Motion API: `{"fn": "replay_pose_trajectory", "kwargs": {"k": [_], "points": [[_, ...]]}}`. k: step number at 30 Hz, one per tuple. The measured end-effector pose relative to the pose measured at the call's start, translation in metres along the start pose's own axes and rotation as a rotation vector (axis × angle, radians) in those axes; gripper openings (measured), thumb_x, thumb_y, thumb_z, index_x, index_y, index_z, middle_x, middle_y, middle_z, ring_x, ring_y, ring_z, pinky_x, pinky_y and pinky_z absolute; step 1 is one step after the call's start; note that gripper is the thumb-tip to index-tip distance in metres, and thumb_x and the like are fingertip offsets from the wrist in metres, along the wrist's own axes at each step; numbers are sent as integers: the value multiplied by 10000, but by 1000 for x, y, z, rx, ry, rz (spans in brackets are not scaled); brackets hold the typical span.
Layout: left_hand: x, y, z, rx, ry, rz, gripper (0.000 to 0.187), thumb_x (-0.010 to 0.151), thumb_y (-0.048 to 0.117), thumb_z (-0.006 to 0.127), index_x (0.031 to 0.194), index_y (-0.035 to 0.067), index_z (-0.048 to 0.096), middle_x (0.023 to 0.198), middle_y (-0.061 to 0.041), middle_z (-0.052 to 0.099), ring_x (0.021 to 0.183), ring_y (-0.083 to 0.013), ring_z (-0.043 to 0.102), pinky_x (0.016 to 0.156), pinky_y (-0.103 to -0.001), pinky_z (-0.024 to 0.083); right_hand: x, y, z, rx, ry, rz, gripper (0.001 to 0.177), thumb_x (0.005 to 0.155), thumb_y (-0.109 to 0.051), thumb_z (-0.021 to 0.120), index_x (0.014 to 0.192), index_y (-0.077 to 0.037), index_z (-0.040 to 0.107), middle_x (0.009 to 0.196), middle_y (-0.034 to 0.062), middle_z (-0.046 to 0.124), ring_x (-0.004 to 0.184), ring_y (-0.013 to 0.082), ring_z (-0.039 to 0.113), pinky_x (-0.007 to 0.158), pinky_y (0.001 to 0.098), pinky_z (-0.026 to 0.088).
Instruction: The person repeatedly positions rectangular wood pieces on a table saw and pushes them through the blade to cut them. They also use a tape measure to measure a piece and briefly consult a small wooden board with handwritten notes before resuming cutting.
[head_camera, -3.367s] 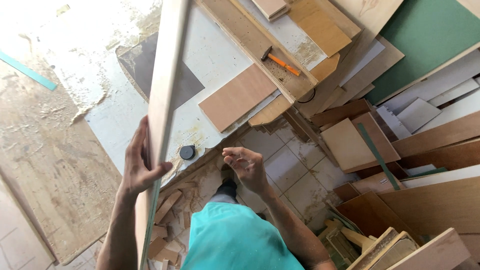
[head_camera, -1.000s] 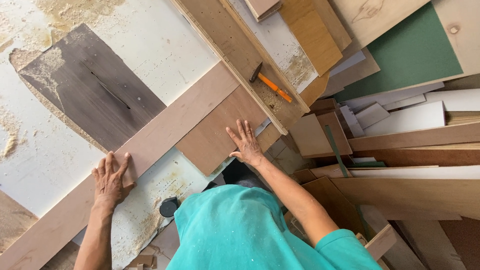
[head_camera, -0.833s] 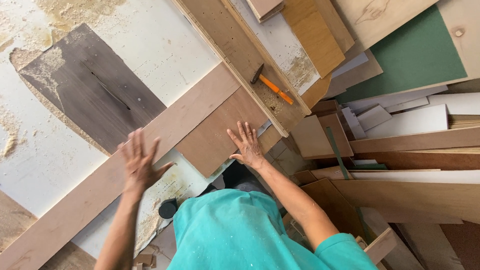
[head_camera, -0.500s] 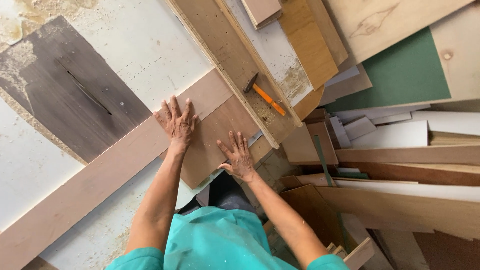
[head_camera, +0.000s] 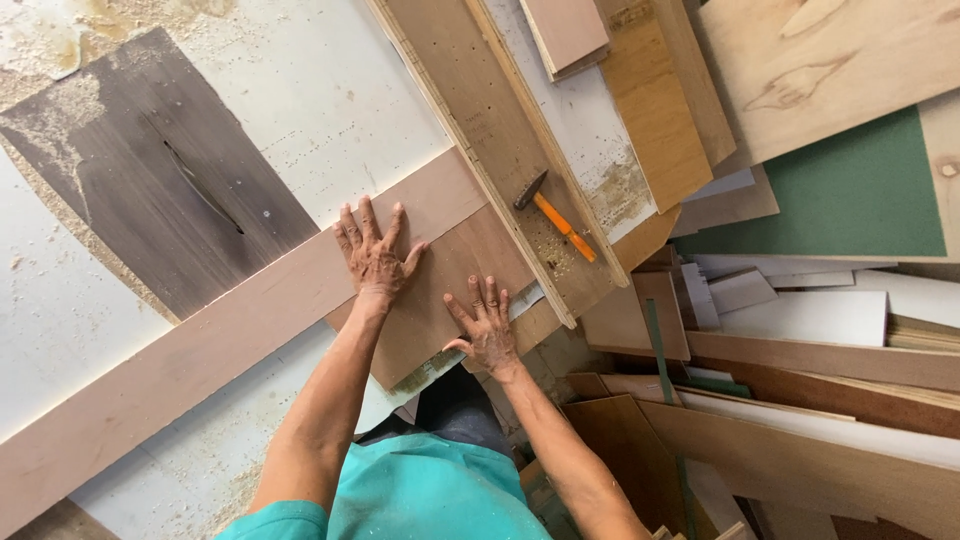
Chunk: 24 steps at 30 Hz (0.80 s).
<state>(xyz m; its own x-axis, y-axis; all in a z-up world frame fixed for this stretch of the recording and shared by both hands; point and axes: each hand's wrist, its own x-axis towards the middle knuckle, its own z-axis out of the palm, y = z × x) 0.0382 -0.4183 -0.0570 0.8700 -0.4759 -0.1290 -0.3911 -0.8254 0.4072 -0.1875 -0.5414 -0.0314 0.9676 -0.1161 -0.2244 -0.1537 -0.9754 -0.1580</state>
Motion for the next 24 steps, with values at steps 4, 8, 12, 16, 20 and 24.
{"fn": "replay_pose_trajectory", "kwargs": {"k": [4, 8, 12, 16, 20, 24], "points": [[12, -2, 2, 48, 0, -21, 793, 843, 746, 610, 1537, 379, 497, 1695, -177, 256, 1562, -482, 79, 1239, -622, 24, 13, 0, 0, -10, -38, 2, 1125, 719, -747, 685, 1644, -431, 129, 1735, 147, -42, 1558, 459, -85, 1190, 667, 48], [28, -11, -1, -8, 46, 0, 801, 808, 689, 687, 1514, 345, 528, 1660, -212, 298, 1540, -507, 146, 1236, -614, 69, 27, -2, 1, -51, -16, -1, 1144, 706, -800, 643, 1645, -426, 108, 1736, 148, -56, 1563, 447, -90, 1197, 647, 16], [40, -22, 0, -4, 58, -7, 785, 824, 706, 659, 1513, 355, 525, 1661, -206, 302, 1540, -506, 154, 1243, -605, 65, 44, -6, -4, -34, -5, -36, 1136, 717, -760, 665, 1657, -398, 140, 1733, 175, -13, 1557, 473, -60, 1189, 670, 13], [56, -31, -1, 7, 87, 9, 820, 793, 717, 677, 1512, 358, 517, 1657, -194, 311, 1537, -496, 177, 1248, -599, 81, 62, -10, -7, -2, -21, -24, 1103, 744, -762, 639, 1656, -385, 147, 1731, 179, -25, 1551, 480, -67, 1183, 681, 31], [64, -35, -7, -3, 101, 23, 807, 802, 714, 677, 1508, 355, 525, 1652, -196, 311, 1527, -512, 188, 1241, -606, 103, 72, -11, -8, 13, 8, -39, 1104, 754, -747, 641, 1661, -364, 143, 1731, 181, -49, 1548, 481, -106, 1178, 670, -35], [69, -35, -11, -50, 90, 38, 783, 827, 692, 675, 1513, 345, 523, 1640, -223, 325, 1520, -526, 189, 1227, -625, 106, 74, -10, -4, -43, 17, -20, 1140, 713, -779, 640, 1658, -382, 142, 1732, 191, -12, 1558, 483, -78, 1185, 669, -14]]}}
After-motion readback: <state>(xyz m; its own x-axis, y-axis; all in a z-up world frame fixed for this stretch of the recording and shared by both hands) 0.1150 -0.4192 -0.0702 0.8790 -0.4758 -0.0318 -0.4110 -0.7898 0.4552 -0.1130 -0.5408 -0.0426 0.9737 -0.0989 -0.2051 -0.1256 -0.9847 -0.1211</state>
